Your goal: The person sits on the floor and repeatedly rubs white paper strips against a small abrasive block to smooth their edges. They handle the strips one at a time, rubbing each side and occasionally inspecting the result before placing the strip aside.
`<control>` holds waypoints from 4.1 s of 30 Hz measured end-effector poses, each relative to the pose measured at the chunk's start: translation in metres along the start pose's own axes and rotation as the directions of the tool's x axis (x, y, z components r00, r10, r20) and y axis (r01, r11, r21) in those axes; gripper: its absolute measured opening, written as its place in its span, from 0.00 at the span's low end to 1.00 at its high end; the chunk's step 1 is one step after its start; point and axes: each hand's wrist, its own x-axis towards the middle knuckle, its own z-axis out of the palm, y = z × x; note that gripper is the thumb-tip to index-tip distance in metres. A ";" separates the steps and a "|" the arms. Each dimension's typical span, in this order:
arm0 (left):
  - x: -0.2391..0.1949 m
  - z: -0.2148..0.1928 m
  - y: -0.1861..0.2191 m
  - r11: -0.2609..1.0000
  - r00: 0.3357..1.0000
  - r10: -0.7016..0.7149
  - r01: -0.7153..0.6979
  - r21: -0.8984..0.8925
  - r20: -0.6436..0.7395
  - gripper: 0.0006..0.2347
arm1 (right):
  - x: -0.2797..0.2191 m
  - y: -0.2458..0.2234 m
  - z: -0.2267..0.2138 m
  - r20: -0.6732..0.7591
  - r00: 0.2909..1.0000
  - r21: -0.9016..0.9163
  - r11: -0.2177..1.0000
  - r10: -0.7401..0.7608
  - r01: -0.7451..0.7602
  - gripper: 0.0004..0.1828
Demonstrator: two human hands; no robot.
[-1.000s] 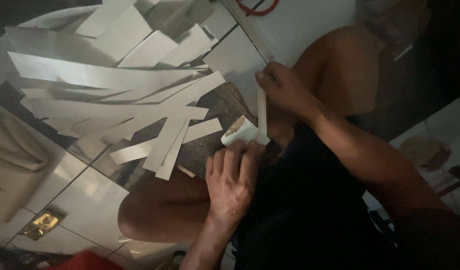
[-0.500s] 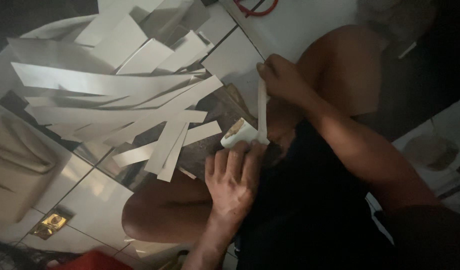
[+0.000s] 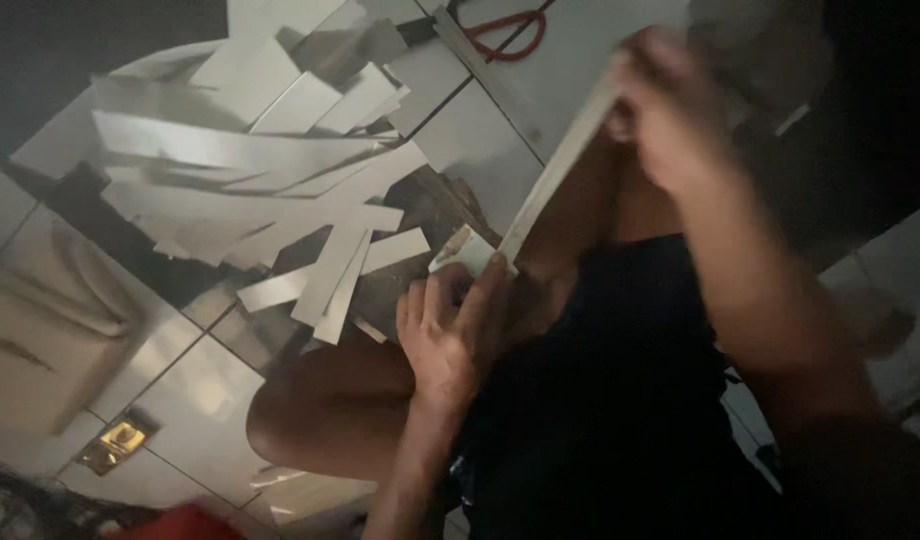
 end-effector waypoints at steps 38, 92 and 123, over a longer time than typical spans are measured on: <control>-0.041 -0.029 -0.003 0.984 0.994 -0.085 0.073 -0.163 -0.069 0.11 | -0.115 -0.053 0.111 0.739 0.648 -0.590 0.288 -0.184 0.754 0.18; -0.018 -0.017 -0.012 0.983 0.996 -0.011 0.028 -0.179 0.094 0.17 | -0.077 0.006 0.120 0.140 0.917 -0.491 0.831 0.373 -0.263 0.11; -0.010 -0.012 -0.016 0.995 0.992 0.012 0.000 -0.098 0.128 0.12 | -0.038 0.020 0.113 0.149 0.937 -0.653 0.743 0.317 -0.148 0.19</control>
